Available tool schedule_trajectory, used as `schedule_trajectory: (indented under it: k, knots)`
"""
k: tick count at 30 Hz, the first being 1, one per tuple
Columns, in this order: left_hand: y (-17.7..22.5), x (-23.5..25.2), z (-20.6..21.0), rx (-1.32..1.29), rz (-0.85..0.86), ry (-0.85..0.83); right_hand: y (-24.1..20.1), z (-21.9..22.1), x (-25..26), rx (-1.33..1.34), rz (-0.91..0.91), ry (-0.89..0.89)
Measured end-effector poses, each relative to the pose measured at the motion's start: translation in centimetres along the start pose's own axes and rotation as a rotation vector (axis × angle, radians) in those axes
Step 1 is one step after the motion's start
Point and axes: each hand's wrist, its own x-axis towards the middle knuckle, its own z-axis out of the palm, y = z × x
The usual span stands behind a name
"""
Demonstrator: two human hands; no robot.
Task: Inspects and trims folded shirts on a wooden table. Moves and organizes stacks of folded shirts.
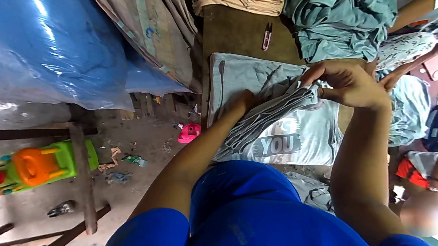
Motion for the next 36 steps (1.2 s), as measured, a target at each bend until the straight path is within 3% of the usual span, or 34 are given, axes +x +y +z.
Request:
schedule_trajectory:
  k: [2,4,7,10,12,14,23,25,27,29,33,36]
  knots:
    - [0.5,0.6,0.4,0.139,0.056,-0.041,0.0,0.1,0.0,-0.011,-0.012,0.003]
    - [0.8,0.5,0.4,0.24,0.102,0.02,-0.1,0.2,-0.2,-0.018,-0.009,0.005]
    - [0.6,-1.1,-1.2,0.171,0.159,0.326,-0.3,0.0,-0.7,-0.009,0.01,0.007]
    - [-0.6,-2.4,-5.4,-0.002,0.061,0.565,-0.1,-0.1,-1.2,0.001,0.005,0.011]
    - [-2.2,-2.0,-7.1,-0.026,-0.047,0.637,0.0,0.2,-1.0,-0.001,-0.001,0.011]
    - [-2.7,-1.6,-8.1,-0.045,-0.132,0.603,0.1,0.4,-0.2,-0.015,-0.01,0.017]
    - [-1.6,-0.9,-3.6,0.021,-0.053,0.291,-0.4,0.3,0.4,-0.042,0.002,-0.013]
    - [-1.3,-0.6,-3.4,-0.24,-0.089,0.262,-0.4,0.2,0.3,-0.044,-0.004,-0.011]
    - [-1.1,-0.6,-3.5,-0.707,-0.142,0.205,-0.5,0.0,0.2,-0.043,-0.01,-0.011]
    - [-1.5,-0.6,-3.2,-0.825,-0.134,0.25,-0.4,0.0,0.4,-0.033,-0.011,-0.015]
    - [-2.3,0.0,-2.2,-0.639,-0.081,0.351,-0.4,0.1,1.0,-0.046,-0.002,-0.013]
    - [-2.2,0.6,-2.1,-0.39,-0.133,0.211,-0.2,0.1,1.1,-0.044,0.015,-0.022]
